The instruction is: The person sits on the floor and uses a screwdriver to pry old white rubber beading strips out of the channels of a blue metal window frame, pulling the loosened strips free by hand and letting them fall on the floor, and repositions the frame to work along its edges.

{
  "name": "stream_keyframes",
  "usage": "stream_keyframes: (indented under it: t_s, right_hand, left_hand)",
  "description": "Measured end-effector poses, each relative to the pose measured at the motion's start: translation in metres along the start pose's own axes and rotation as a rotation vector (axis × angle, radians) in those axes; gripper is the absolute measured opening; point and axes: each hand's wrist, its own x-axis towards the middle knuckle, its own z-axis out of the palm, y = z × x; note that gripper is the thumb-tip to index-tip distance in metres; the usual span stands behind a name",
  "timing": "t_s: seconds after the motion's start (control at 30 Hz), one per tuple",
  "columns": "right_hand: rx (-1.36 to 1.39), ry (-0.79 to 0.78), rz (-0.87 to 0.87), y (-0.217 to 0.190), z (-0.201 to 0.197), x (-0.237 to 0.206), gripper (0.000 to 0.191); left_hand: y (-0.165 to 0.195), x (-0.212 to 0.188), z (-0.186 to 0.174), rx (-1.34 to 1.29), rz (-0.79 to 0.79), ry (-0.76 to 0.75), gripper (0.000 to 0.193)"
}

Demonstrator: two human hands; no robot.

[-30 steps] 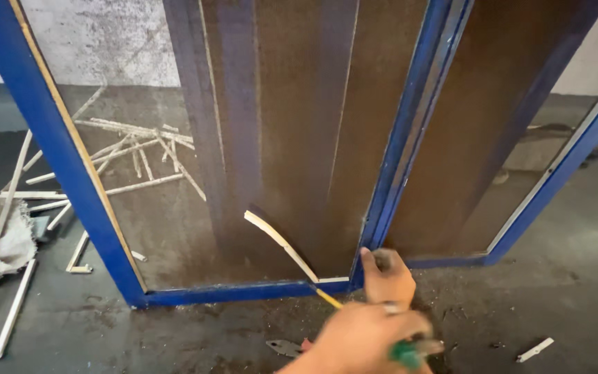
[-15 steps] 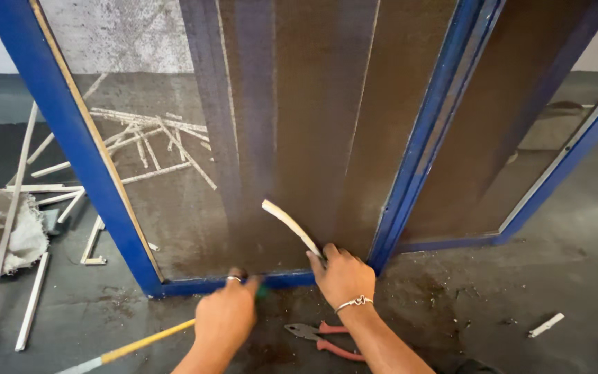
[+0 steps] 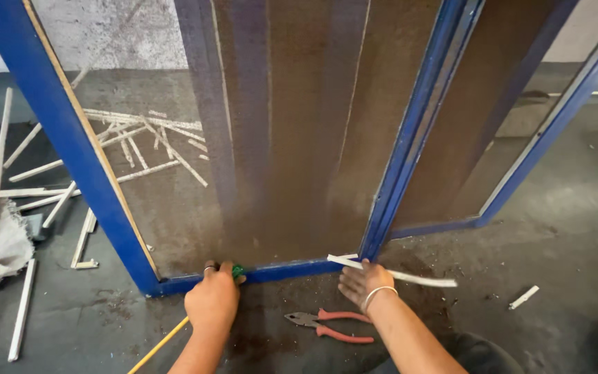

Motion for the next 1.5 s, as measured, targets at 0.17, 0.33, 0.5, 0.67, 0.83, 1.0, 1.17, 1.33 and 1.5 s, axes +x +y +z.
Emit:
stream_keyframes:
  t_s: [0.17,0.33,0.5,0.67,0.83,1.0,1.17,1.33,1.5]
  right_hand:
    - [-0.396,-0.012,-0.812,0.037,0.027,-0.064,0.015]
    - [-0.918,-0.210,-1.516,0.085,0.071,-0.164,0.013]
    - [-0.963,-0.980,-1.384,0.113,0.120,-0.233,0.022]
    - [-1.373,-1.079,-1.613,0.131,0.217,-0.302,0.041]
    - [-1.183,-0.808,-1.594,0.111,0.232,-0.308,0.065]
    - [-1.160,-0.342,-1.559,0.040,0.118,-0.226,0.050]
    - [-1.164,0.306,-1.385,-0.050,0.014,-0.125,0.081]
    - [-0.955,0.176,-0.625,-0.050,0.000,-0.049,0.084]
    - [-1.235,0.165,-0.762,-0.034,0.007,-0.019,0.068]
  left_hand:
    - [-0.002,0.002,-0.003,-0.063,0.003,-0.033,0.034]
    - [-0.005,0.002,-0.004,-0.125,-0.004,-0.084,0.026]
    - [-0.006,0.008,-0.011,-0.174,-0.011,-0.195,0.027]
    - [-0.014,0.008,-0.001,-0.232,0.038,-0.183,0.027]
    - [-0.015,0.010,0.032,-0.010,0.131,0.046,0.028]
    - [-0.016,0.008,0.042,-0.093,0.096,0.200,0.034]
    - [-0.014,0.018,0.003,-0.112,0.012,0.069,0.028]
    - [0.013,0.022,-0.055,-0.425,0.145,0.211,0.038]
    - [0.015,0.016,-0.112,-1.346,-0.082,0.116,0.040]
